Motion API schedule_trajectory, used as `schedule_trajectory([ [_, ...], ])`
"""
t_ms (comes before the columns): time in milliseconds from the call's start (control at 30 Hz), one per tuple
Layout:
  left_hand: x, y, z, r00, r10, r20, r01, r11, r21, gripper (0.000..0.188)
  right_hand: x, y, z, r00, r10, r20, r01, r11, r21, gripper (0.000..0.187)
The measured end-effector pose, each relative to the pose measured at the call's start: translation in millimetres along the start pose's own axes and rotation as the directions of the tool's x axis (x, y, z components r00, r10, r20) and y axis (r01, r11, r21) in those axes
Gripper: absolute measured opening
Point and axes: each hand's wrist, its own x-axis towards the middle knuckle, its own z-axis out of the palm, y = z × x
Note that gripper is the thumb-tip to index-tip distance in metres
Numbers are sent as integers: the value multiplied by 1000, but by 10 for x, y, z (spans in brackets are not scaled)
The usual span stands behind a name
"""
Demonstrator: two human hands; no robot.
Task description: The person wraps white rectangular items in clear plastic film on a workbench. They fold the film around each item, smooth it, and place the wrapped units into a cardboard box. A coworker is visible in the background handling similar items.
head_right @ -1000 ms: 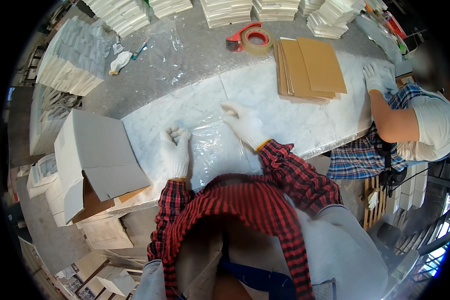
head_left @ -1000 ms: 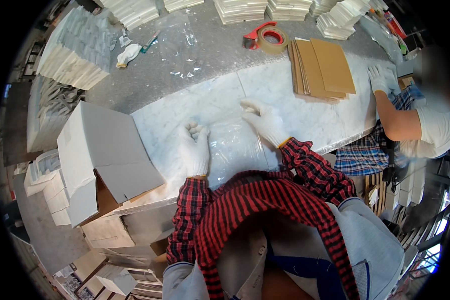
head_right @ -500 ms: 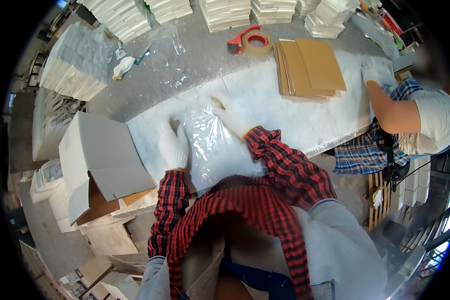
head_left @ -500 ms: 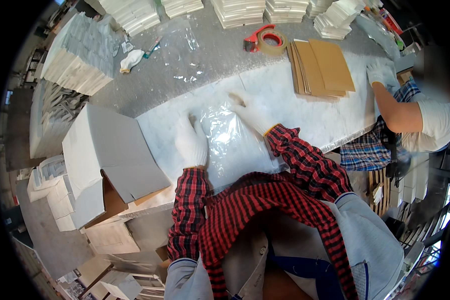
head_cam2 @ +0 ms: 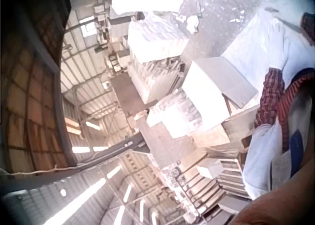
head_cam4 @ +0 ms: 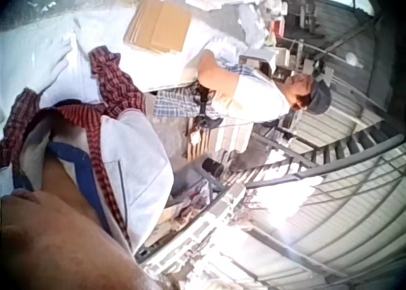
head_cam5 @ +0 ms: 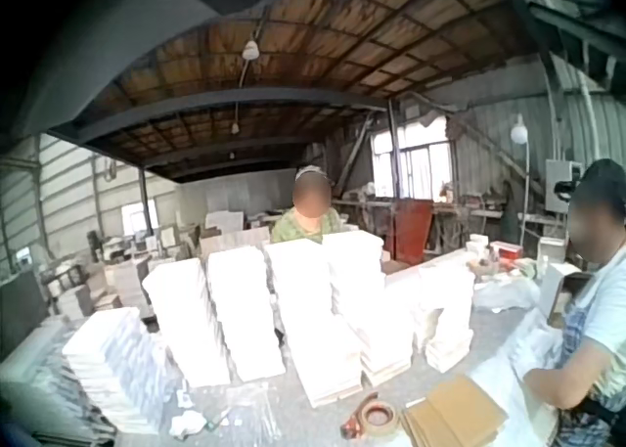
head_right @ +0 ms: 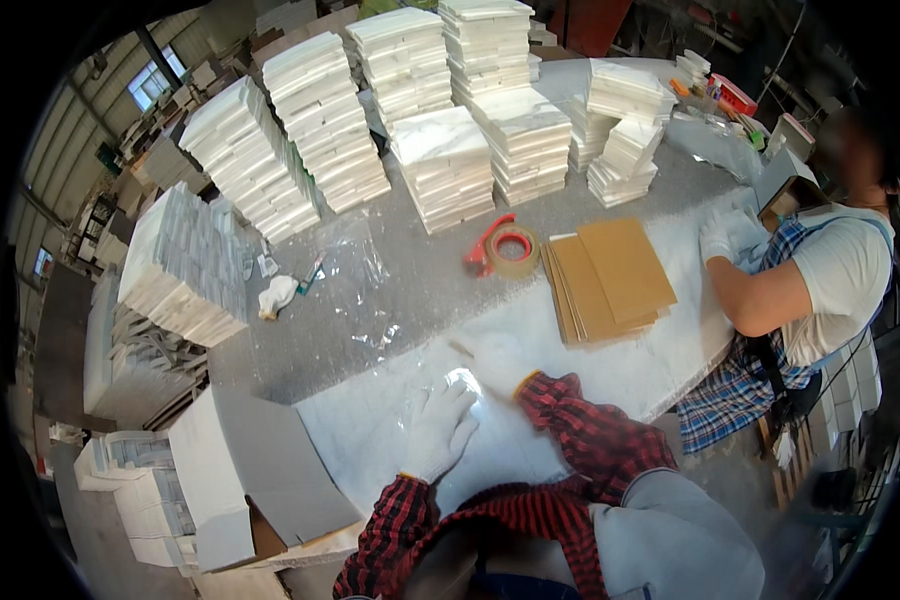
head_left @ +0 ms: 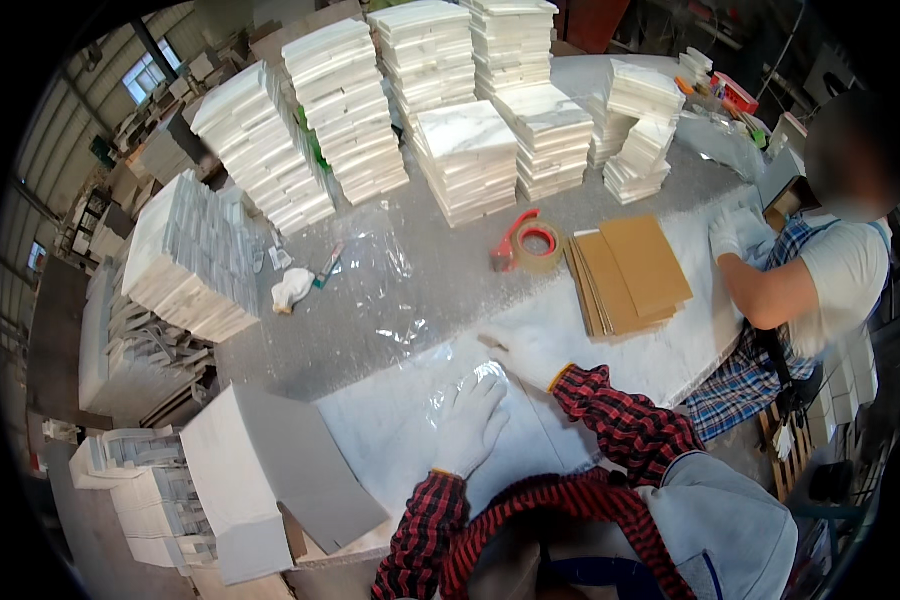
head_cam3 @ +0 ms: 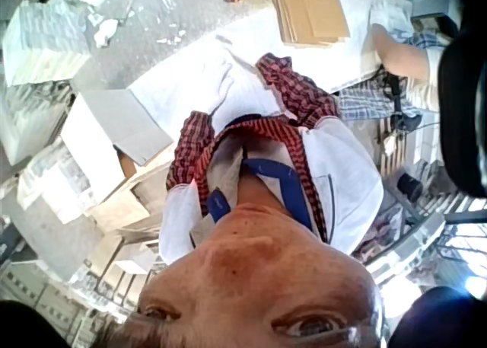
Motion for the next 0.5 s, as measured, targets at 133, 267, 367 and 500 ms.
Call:
schedule_trajectory([
  [133,140,24,-32,1000,-5,26,2,994,107,37,615,-84,-671,880,-273,-388,196,954,-226,48],
  [267,125,-9,5,999,-19,26,14,983,181,37,1637,10,-1426,762,-424,-490,111,830,-546,69],
  [367,179,-9,-5,999,-31,30,26,987,156,37,2257,283,-1779,724,-559,-403,167,710,-684,49],
  [500,260,1,-16,997,-42,57,33,988,150,38,2751,633,-2060,797,-589,-135,321,602,-731,27],
])
